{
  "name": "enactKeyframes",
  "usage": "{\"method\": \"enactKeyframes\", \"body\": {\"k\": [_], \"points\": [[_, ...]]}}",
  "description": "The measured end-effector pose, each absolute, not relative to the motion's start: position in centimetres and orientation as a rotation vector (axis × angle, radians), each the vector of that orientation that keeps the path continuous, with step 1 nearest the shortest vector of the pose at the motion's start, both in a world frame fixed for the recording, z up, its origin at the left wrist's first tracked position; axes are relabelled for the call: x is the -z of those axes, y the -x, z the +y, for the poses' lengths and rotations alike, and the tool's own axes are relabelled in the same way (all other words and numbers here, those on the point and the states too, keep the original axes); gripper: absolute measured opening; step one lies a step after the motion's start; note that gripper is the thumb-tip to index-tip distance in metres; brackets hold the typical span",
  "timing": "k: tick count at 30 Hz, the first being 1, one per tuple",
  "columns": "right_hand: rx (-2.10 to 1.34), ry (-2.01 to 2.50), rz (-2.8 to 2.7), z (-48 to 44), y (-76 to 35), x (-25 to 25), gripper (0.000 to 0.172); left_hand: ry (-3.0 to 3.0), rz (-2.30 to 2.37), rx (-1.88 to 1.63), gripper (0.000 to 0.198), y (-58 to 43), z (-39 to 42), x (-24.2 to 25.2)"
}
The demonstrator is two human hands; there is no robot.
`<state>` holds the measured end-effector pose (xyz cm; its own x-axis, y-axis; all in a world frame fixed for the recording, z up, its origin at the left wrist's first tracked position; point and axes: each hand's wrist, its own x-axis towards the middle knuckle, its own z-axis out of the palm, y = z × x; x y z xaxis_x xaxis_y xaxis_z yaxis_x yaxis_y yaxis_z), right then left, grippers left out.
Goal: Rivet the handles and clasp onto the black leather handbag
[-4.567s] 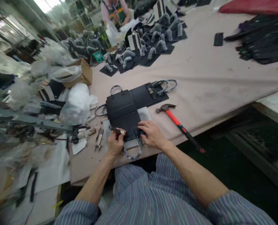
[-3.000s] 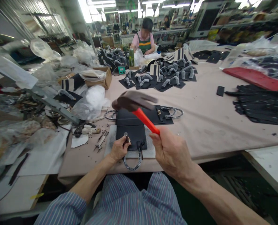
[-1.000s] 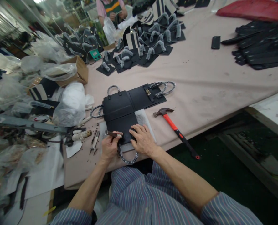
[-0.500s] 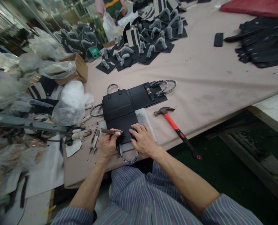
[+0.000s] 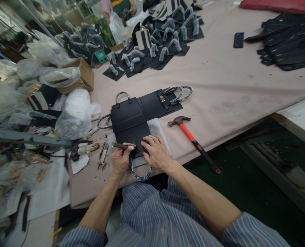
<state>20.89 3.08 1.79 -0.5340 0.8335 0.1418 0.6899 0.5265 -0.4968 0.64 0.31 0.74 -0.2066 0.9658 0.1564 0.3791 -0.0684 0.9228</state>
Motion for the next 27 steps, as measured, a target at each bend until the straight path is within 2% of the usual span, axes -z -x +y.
{"method": "enactKeyframes", "body": {"k": [14,20,23,27], "points": [[-0.55,1.243,-2.389,3.0,-20.9,-1.3,0.045,-1.867,1.655,-1.224,0.012,-1.4,0.3,-0.7],[-0.656,1.113,-2.255,3.8,-22.8,-1.8,0.046,-1.886,1.661,-1.149,0.011,-1.6,0.6,-1.1],[-0.438,1.322,-2.12,4.1,-26.7,-2.0,0.042,-1.852,1.649,-1.142,0.012,-1.9,0.7,-1.1],[-0.131,1.863,-2.153,3.6,-33.3,-1.9,0.042,-1.808,1.638,-1.153,0.01,-2.0,0.7,-0.9]]}}
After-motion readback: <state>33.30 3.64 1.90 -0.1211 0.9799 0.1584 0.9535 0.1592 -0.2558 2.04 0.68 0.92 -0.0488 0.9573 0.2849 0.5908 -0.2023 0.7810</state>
